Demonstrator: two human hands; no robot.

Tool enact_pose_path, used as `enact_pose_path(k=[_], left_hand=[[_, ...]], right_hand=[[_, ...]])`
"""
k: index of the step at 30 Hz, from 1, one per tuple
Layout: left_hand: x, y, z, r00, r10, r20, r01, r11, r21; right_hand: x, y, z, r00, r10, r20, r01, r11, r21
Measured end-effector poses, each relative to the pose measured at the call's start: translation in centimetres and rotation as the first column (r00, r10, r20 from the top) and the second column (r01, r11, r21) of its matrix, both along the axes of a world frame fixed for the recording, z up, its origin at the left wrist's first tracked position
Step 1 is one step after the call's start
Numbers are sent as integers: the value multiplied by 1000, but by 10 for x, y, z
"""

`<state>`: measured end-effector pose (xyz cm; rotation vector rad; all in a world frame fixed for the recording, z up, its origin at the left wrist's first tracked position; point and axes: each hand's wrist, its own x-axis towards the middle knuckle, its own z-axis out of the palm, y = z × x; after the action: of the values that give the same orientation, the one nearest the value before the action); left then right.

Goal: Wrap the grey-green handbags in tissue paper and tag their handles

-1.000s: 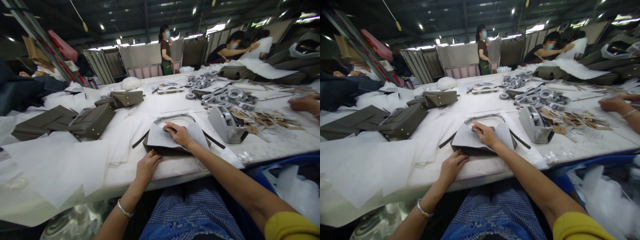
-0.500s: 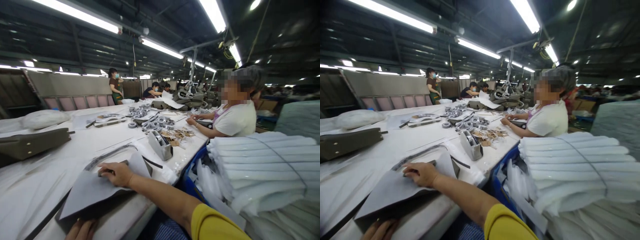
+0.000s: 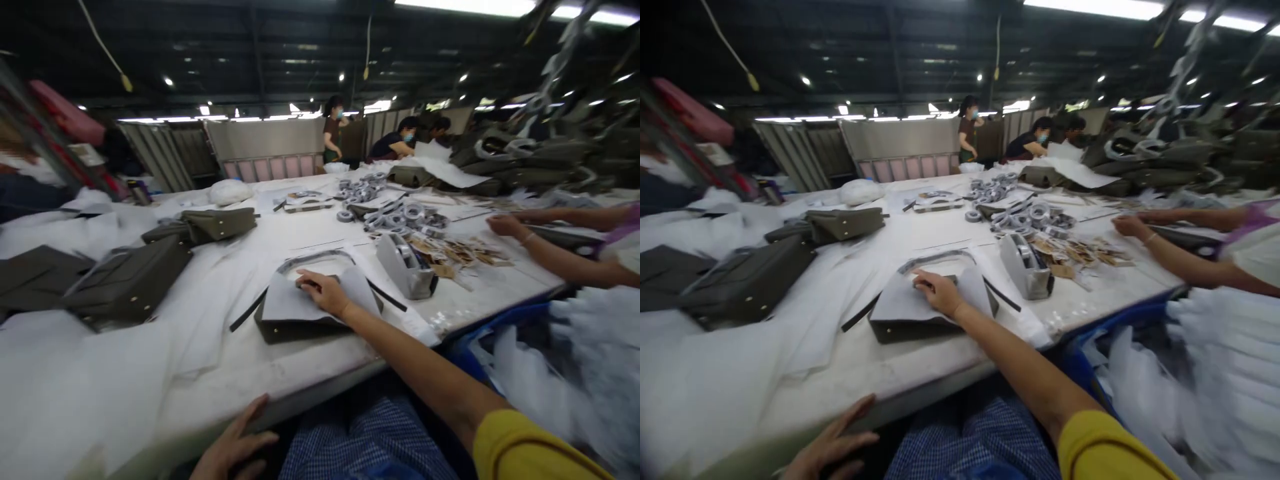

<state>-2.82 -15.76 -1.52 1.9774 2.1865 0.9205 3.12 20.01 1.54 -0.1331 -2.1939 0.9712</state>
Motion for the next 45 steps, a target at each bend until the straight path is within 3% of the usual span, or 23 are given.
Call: enact_pose_path(k=[1, 4, 6, 7, 10, 12, 14, 16, 19, 22, 27, 31, 33, 35, 37, 41, 45], left_hand=[[3, -9, 7, 1000, 7, 10, -6, 998, -61], [1, -30, 29, 960, 274, -46, -277, 929, -247], [-3, -33, 48, 898, 407, -170, -438, 865, -244], [-4, -29, 58, 873, 429, -233, -473, 861, -188], [-1, 5, 91, 857, 387, -341, -388, 919, 67], [2, 43, 110, 891, 288, -351, -253, 957, 145], [3, 88, 122, 917, 145, -371, -94, 984, 151], [-1, 132, 127, 909, -20, -415, 35, 999, 30], [-16, 181, 118, 869, -229, -439, 174, 971, -161], [-32, 201, 94, 841, -323, -434, 229, 939, -255], [-40, 189, 47, 860, -279, -428, 181, 950, -255], [-35, 181, 29, 874, -238, -423, 134, 956, -263], [-34, 182, 28, 882, -231, -411, 127, 956, -263], [-35, 183, 29, 887, -230, -401, 131, 957, -260], [-36, 184, 29, 891, -229, -392, 135, 958, -255], [-36, 186, 31, 893, -242, -380, 143, 952, -269], [-39, 189, 45, 878, -311, -363, 191, 924, -331]], right_hand=[[-1, 1, -2, 1000, 8, -5, -8, 1000, -10], [-2, 3, -4, 1000, 23, -16, -24, 1000, -15], [-1, 3, -3, 999, 25, -20, -25, 1000, -6], [-1, 3, -3, 999, 25, -21, -25, 1000, 1], [0, 2, -2, 1000, 23, -14, -23, 1000, 17], [0, 1, -1, 1000, 23, -5, -23, 999, 23], [0, 1, -1, 1000, 29, 6, -29, 999, 26], [0, 1, -1, 999, 38, 21, -39, 999, 24], [2, 3, -2, 997, 62, 56, -63, 998, 13], [3, 5, -4, 992, 92, 87, -91, 996, -18], [-5, 7, 2, 984, 112, 137, -98, 990, -99], [4, 13, 28, 976, 116, 182, -89, 984, -154], [22, 17, 45, 966, 102, 236, -87, 993, -75], [47, 18, 58, 942, 95, 323, -136, 985, 109], [74, 17, 61, 898, 94, 430, -241, 922, 302], [110, 17, 45, 832, -15, 554, -341, 774, 534], [116, 21, 33, 797, -67, 600, -354, 753, 555]])
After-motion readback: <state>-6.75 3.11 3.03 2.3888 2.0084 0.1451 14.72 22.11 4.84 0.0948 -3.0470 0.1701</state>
